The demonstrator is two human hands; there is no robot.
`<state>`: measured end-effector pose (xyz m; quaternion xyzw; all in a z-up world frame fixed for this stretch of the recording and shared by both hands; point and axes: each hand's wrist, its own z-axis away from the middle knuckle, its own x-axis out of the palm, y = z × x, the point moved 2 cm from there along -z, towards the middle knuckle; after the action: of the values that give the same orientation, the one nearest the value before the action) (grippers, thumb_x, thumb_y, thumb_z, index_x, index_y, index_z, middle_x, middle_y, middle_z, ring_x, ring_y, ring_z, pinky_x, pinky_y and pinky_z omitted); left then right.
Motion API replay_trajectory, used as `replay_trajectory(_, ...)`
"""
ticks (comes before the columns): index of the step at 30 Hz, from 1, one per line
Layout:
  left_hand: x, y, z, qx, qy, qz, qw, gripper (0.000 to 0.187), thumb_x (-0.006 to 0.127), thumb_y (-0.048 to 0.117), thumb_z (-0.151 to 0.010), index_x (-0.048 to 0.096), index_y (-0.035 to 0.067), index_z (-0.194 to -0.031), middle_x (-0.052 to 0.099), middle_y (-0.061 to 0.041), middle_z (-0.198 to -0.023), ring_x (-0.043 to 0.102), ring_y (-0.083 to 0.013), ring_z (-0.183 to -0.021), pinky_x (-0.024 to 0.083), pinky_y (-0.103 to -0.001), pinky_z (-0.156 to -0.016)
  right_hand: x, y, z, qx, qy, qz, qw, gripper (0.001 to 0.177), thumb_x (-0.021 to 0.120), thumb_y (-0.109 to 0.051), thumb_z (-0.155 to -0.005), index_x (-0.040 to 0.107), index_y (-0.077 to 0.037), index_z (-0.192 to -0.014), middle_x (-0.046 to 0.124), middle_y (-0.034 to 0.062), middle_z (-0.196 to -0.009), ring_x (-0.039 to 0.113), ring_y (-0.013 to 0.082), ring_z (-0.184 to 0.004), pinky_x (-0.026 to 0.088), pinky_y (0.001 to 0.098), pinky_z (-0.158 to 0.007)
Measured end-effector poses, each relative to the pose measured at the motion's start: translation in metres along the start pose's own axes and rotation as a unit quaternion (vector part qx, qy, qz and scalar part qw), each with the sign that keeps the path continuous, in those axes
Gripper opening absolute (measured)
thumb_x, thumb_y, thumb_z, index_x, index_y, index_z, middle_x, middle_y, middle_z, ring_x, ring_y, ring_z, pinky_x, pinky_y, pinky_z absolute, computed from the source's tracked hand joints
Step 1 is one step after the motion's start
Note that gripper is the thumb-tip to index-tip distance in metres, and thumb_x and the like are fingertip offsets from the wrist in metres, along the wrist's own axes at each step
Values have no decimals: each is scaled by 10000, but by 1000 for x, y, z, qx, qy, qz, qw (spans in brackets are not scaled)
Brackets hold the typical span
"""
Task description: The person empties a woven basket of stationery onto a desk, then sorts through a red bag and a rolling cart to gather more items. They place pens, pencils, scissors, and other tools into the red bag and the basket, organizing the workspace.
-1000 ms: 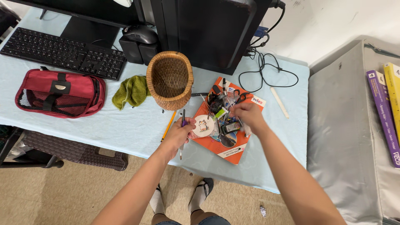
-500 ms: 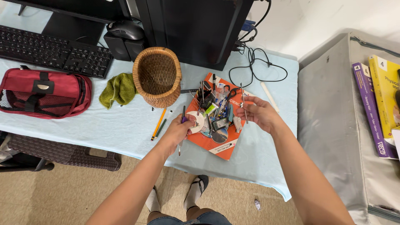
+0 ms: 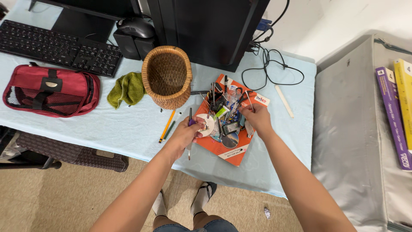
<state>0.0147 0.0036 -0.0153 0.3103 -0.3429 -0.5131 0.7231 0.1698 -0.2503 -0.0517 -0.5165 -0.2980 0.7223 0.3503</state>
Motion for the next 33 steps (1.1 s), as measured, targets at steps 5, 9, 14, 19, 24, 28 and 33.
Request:
replay_trajectory(5,-1,3,9,-10,1,5,1000,192,572,170,-962,603,91,-1134,687,-10,-1015,619,-109,-767,446,-261,-621,6,-9,-35,24,85,73,993,348,741,-373,-839,781,-46,-950,722,123,-766,673,206,-693,517,363,-675)
replay_trajectory(9,-2,6,14,-21,14,-6,1000,213,568,180,-970,604,98,-1164,691,-15,-1023,620,-111,-770,448,-259,-630,12,-10,-62,41,79,68,994,515,827,-481,-765,721,16,-845,748,148,-815,713,248,-761,551,383,-736)
replay_trajectory(14,-2,4,12,-25,28,5,999,231,568,175,-964,602,91,-1177,697,-15,-1035,620,-113,-774,453,-267,-628,31,-7,-93,9,113,161,980,707,985,-516,-632,602,28,-870,697,190,-874,686,302,-800,549,416,-684)
replay_trajectory(19,-3,3,12,-34,39,8,999,236,566,178,-968,609,87,-1181,691,-18,-1055,616,-111,-772,454,-260,-627,44,-1,-96,56,20,-8,998,384,893,-302,-650,727,-4,-828,740,90,-820,690,175,-725,552,355,-676)
replay_trajectory(24,-3,5,12,-26,30,17,999,237,559,160,-968,618,87,-1186,685,-36,-1059,611,-115,-767,451,-262,-620,30,-2,-93,65,-7,-116,991,279,832,-271,-767,701,-36,-844,664,55,-762,562,118,-596,433,311,-497)
replay_trajectory(28,-9,8,14,-26,32,37,998,235,570,153,-960,614,90,-1182,689,-35,-1061,617,-115,-760,455,-263,-614,2,-25,-79,38,-10,-144,989,376,837,-353,-828,605,-63,-766,722,50,-714,426,140,-525,321,310,-456)
replay_trajectory(33,-14,12,14,-11,23,74,997,232,568,131,-962,608,70,-1182,690,-51,-1058,607,-133,-746,474,-276,-615,-21,-62,-56,-36,23,-131,990,337,804,-318,-875,605,-61,-787,703,70,-690,533,96,-582,412,262,-539)
